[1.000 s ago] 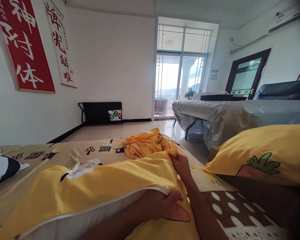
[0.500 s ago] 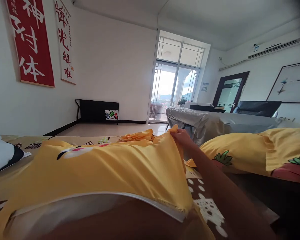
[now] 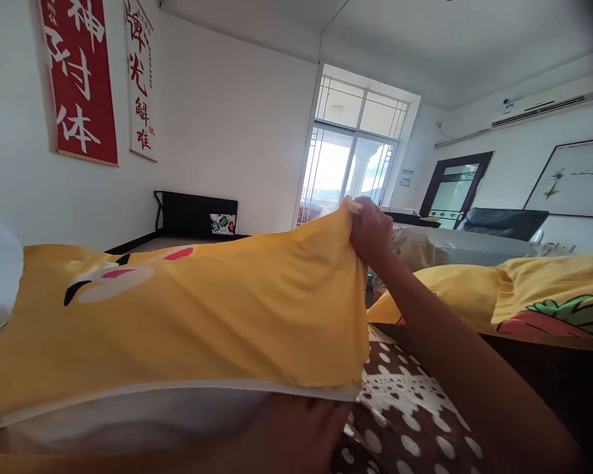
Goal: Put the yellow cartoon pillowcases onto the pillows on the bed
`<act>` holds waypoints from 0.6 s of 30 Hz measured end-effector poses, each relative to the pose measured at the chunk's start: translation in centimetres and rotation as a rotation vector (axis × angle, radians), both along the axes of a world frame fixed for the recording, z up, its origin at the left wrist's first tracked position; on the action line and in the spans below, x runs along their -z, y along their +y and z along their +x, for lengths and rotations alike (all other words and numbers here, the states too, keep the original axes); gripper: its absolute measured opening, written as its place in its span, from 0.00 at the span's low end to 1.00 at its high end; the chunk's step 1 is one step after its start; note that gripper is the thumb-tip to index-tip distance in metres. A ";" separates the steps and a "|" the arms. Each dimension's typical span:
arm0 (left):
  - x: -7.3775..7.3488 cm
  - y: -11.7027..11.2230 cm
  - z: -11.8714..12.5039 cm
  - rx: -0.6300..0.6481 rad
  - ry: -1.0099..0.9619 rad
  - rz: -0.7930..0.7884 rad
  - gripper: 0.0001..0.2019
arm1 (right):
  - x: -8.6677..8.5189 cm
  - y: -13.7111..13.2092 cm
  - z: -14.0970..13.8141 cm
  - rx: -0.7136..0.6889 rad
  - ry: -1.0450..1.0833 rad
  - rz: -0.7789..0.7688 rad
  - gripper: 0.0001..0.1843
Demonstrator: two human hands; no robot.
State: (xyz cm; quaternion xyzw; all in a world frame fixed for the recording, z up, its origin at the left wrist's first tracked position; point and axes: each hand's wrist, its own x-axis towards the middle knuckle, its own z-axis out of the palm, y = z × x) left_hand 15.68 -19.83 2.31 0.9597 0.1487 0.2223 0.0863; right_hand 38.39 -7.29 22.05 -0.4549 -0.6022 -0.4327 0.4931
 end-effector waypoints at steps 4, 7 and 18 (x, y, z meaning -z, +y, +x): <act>-1.7 -1.9 -3.4 -0.014 -0.050 0.506 0.12 | 0.4 -0.1 0.9 0.071 -0.026 0.102 0.13; -6.4 -0.1 -6.7 -0.098 -0.121 0.596 0.12 | 0.4 -0.3 0.7 0.079 -0.036 0.141 0.13; -12.7 12.6 -14.6 -0.625 -0.147 -0.316 0.27 | -1.3 -2.9 0.1 0.164 -0.020 0.068 0.13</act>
